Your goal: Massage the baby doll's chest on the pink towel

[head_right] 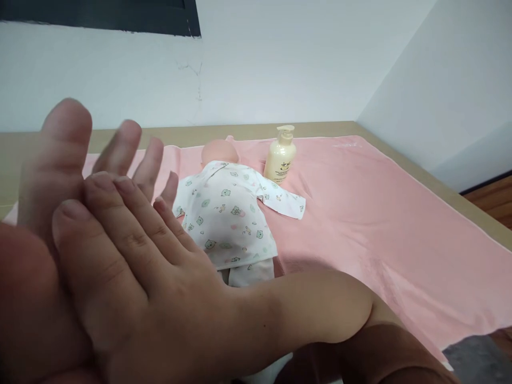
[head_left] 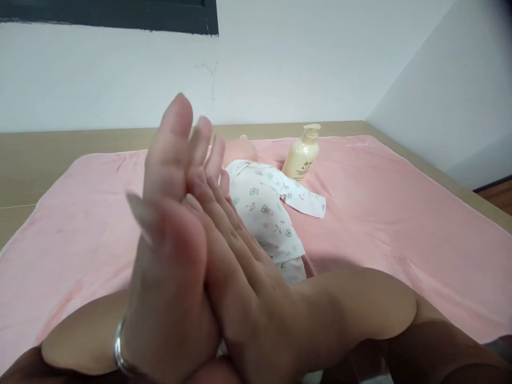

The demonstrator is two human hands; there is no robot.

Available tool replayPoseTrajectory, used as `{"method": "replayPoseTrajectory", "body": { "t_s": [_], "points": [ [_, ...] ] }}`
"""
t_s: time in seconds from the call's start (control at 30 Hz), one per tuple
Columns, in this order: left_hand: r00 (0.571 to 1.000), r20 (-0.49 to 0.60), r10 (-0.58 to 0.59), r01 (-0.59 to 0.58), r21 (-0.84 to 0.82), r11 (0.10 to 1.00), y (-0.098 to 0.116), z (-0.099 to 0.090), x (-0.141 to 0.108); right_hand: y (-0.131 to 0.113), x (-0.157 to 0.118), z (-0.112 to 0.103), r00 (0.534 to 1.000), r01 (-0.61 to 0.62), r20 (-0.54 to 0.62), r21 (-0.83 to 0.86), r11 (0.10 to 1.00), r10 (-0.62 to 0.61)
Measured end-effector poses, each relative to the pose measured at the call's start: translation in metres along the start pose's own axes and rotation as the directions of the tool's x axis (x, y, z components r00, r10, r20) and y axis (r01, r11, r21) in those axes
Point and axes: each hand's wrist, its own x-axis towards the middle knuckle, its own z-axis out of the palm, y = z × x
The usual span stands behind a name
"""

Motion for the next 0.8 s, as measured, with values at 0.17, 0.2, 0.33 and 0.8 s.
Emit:
{"method": "replayPoseTrajectory", "body": {
  "t_s": [0.17, 0.2, 0.33, 0.8],
  "points": [
    [0.969, -0.2, -0.148, 0.108, -0.196, 0.975, -0.002, 0.001, 0.059, 0.032, 0.0, 0.008, 0.975, 0.187, -0.166, 0.239, 0.953, -0.149],
    [0.968, -0.199, -0.156, 0.121, -0.178, 0.977, -0.009, 0.0, 0.071, 0.044, 0.003, 0.013, 0.964, 0.224, -0.204, 0.272, 0.936, -0.171],
    [0.958, -0.254, -0.133, 0.114, -0.089, 0.99, -0.06, 0.003, 0.093, 0.093, 0.021, 0.039, 0.966, -0.008, -0.244, 0.28, 0.96, 0.079],
    [0.998, 0.06, -0.014, -0.017, 0.496, 0.868, -0.16, 0.022, 0.062, 0.152, 0.046, 0.073, 0.917, -0.381, 0.151, 0.07, 0.922, 0.368]
  ]
}}
